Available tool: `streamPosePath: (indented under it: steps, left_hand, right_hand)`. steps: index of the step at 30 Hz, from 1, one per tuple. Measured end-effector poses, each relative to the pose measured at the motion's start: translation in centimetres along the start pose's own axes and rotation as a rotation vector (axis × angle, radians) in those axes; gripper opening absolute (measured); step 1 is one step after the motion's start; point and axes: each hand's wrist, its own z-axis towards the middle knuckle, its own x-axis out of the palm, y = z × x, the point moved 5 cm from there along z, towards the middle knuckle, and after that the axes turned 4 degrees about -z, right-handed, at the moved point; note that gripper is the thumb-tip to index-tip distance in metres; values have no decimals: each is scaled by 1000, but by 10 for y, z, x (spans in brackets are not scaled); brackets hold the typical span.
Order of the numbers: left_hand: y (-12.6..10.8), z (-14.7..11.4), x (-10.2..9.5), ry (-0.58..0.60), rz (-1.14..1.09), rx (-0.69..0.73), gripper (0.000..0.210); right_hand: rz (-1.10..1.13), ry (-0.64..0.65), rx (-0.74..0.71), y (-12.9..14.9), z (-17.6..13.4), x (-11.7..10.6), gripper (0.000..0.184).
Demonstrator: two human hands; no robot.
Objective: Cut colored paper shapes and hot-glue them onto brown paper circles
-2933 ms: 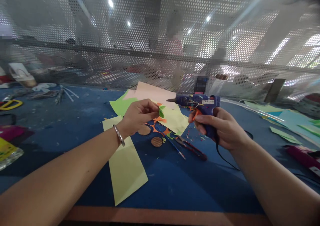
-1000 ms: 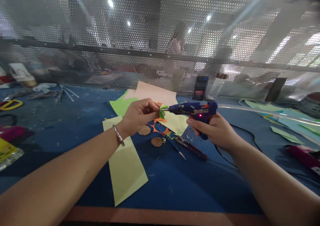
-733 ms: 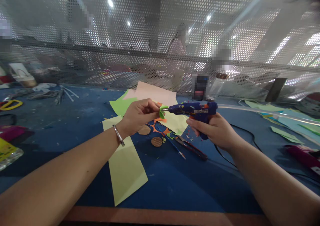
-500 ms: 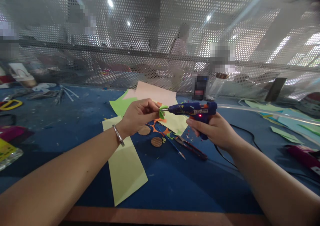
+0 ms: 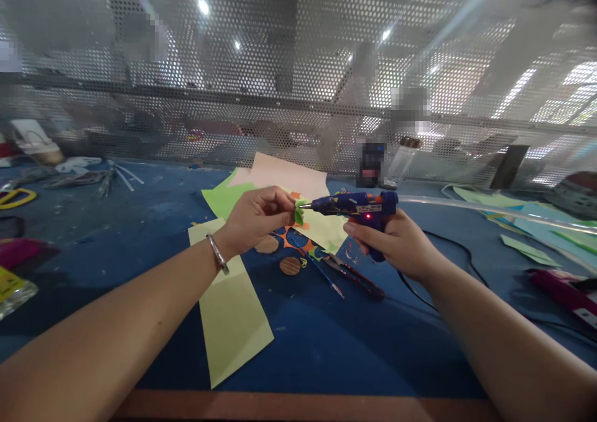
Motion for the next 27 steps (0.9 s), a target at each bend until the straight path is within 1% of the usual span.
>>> streamPosePath:
  steps: [6, 8, 10, 13, 16, 18, 20, 21, 24, 25, 27]
  left_hand:
    - [4, 1, -3, -22, -9, -12, 18]
    - [6, 2, -6, -55, -9, -20, 19]
    - [9, 3, -11, -116, -22, -22, 21]
    - [12, 5, -19, -214, -57, -18, 19]
    - [12, 6, -24, -268, -91, -9, 18]
    - [9, 5, -24, -267, -93, -3, 19]
    - [6, 4, -21, -235, -61, 1, 17]
    - [4, 4, -18, -212, -39, 2, 17]
    - [0, 2, -11, -146, 7, -3, 17]
    - [-1, 2, -9, -131, 11, -3, 17]
    - [-3, 2, -8, -115, 11, -2, 17]
  right_hand:
    - [38, -25, -8, -1, 1, -2, 38]
    - [69, -42, 0, -4, 3, -4, 38]
    - [127, -62, 10, -8, 6, -7, 38]
    - [222, -68, 72, -19, 12, -14, 37]
    - [257, -61, 181, -37, 21, -26, 39]
    - [253, -38, 276, -54, 27, -34, 40]
    - [216, -7, 409, -74, 30, -41, 41]
    - [197, 0, 439, -82, 31, -44, 42]
    - [131, 18, 475, -100, 33, -49, 45]
    - [107, 17, 466, -104, 34, -49, 46]
    - [61, -8, 404, -108, 35, -50, 46]
